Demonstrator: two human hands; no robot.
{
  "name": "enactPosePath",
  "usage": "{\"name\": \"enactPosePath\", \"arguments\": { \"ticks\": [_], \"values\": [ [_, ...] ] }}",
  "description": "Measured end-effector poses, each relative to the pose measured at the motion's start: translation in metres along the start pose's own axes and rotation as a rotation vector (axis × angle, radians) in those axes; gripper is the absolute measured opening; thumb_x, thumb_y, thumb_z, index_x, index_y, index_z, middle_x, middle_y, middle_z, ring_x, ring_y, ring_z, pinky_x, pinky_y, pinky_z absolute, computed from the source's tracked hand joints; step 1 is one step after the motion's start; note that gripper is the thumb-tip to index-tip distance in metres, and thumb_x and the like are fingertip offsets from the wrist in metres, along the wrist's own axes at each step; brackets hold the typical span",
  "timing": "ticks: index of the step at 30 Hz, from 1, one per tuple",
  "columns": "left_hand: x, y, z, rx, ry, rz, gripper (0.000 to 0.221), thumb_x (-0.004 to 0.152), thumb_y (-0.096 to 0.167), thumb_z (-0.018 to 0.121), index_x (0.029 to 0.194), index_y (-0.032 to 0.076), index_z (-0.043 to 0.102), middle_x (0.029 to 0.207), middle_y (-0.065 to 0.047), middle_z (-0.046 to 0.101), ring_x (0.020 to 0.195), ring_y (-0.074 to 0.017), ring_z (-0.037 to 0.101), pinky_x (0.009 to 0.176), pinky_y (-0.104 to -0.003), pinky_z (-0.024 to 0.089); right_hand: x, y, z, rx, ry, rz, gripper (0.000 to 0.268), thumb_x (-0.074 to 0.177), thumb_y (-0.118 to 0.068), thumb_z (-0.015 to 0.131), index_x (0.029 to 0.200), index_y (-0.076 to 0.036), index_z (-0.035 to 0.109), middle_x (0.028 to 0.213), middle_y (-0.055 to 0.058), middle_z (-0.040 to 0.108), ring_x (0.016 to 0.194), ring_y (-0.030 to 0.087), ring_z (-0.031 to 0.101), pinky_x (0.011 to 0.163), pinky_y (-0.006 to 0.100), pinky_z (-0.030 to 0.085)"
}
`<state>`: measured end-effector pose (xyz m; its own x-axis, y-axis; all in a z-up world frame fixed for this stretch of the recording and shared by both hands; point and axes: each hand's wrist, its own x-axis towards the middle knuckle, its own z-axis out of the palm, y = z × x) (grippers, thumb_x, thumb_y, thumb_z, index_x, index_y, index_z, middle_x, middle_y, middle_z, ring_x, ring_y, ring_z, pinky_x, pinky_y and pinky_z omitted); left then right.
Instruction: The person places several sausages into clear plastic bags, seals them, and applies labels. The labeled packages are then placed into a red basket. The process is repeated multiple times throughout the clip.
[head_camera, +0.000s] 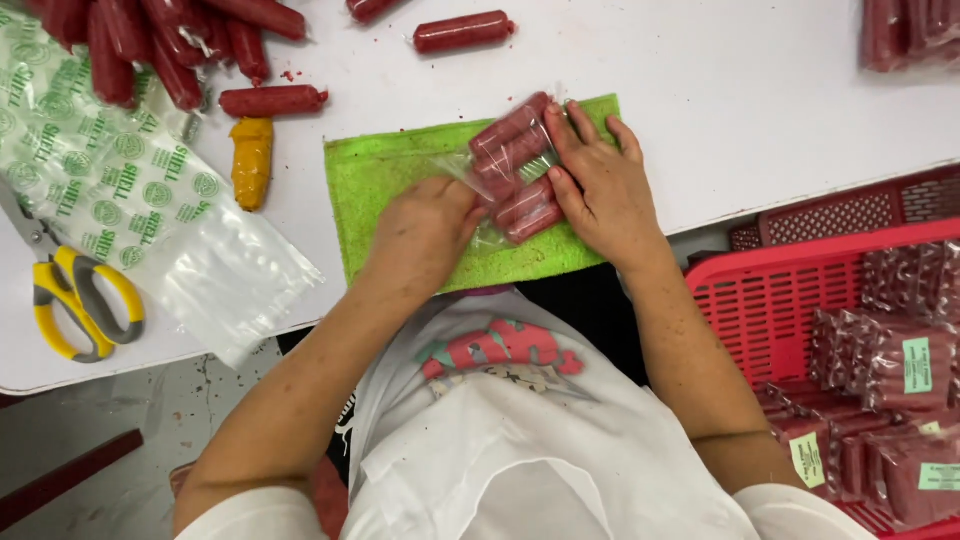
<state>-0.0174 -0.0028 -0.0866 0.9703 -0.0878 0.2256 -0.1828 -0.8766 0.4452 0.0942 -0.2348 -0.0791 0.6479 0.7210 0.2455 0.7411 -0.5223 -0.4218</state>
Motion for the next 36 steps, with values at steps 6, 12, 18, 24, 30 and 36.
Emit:
{"name": "enactPosePath", "arguments": {
  "ticks": [6,12,18,24,30,36],
  "values": [
    [0.015,0.037,-0.028,0.020,-0.075,0.106,0.024,0.096,0.014,0.063,0.116,0.000,0.063,0.104,-0.020,0.065,0.096,-0.0413,0.069,0.076,-0.048,0.060,0.003,0.002,-0.020,0.238,-0.104,0.051,0.060,0.109,-0.041,0.031,0.162,-0.013,0.024,0.154,0.016,0.050,0.152,0.032,0.027,0.121,0.057,0.011],
    [0.004,0.028,-0.060,0.060,-0.184,-0.144,0.023,0.098,0.036,0.067,0.101,0.015,0.075,0.083,0.001,0.063,0.067,-0.0202,0.064,0.046,-0.039,0.057,0.039,-0.016,-0.076,0.604,-0.162,0.229,0.084,0.096,-0.078,0.010,0.158,-0.021,0.014,0.169,0.011,0.023,0.158,0.034,0.015,0.128,0.051,-0.006],
    [0.044,0.067,-0.011,0.051,-0.082,-0.027,0.017,0.082,0.023,0.083,0.096,0.016,0.076,0.097,-0.004,0.073,0.075,-0.0192,0.070,0.048,-0.031,0.060,0.062,-0.026,-0.064,0.400,-0.359,0.285,0.090,0.080,-0.089,-0.003,0.156,-0.042,0.012,0.168,0.022,0.014,0.147,0.049,-0.011,0.119,0.057,-0.016],
    [-0.005,0.068,-0.037,0.061,-0.074,-0.196,0.051,0.102,0.057,0.047,0.075,0.016,0.060,0.070,0.000,0.060,0.055,-0.0134,0.056,0.039,-0.028,0.045,0.024,-0.042,-0.122,0.542,0.396,-0.091,0.047,0.118,-0.038,0.043,0.160,-0.017,0.035,0.154,0.019,0.054,0.144,0.034,0.054,0.129,0.050,0.040],
    [0.018,0.071,-0.059,0.039,0.029,-0.327,0.057,0.089,0.026,0.080,0.130,0.001,0.049,0.099,-0.020,0.058,0.083,-0.0360,0.067,0.060,-0.049,0.062,-0.015,-0.104,-0.032,0.013,0.209,-0.153,0.086,0.077,-0.023,0.084,0.152,-0.013,0.045,0.141,0.018,0.050,0.127,0.038,0.046,0.108,0.052,0.031],
    [0.007,0.050,-0.029,0.242,-0.079,-0.170,0.022,0.097,0.023,0.053,0.083,0.012,0.066,0.065,-0.007,0.062,0.060,-0.0294,0.070,0.047,-0.042,0.056,0.003,-0.074,0.003,-0.257,0.407,-0.117,0.058,0.088,-0.007,0.062,0.146,-0.013,0.054,0.109,0.008,0.060,0.096,0.027,0.057,0.084,0.040,0.042]
  ]
}}
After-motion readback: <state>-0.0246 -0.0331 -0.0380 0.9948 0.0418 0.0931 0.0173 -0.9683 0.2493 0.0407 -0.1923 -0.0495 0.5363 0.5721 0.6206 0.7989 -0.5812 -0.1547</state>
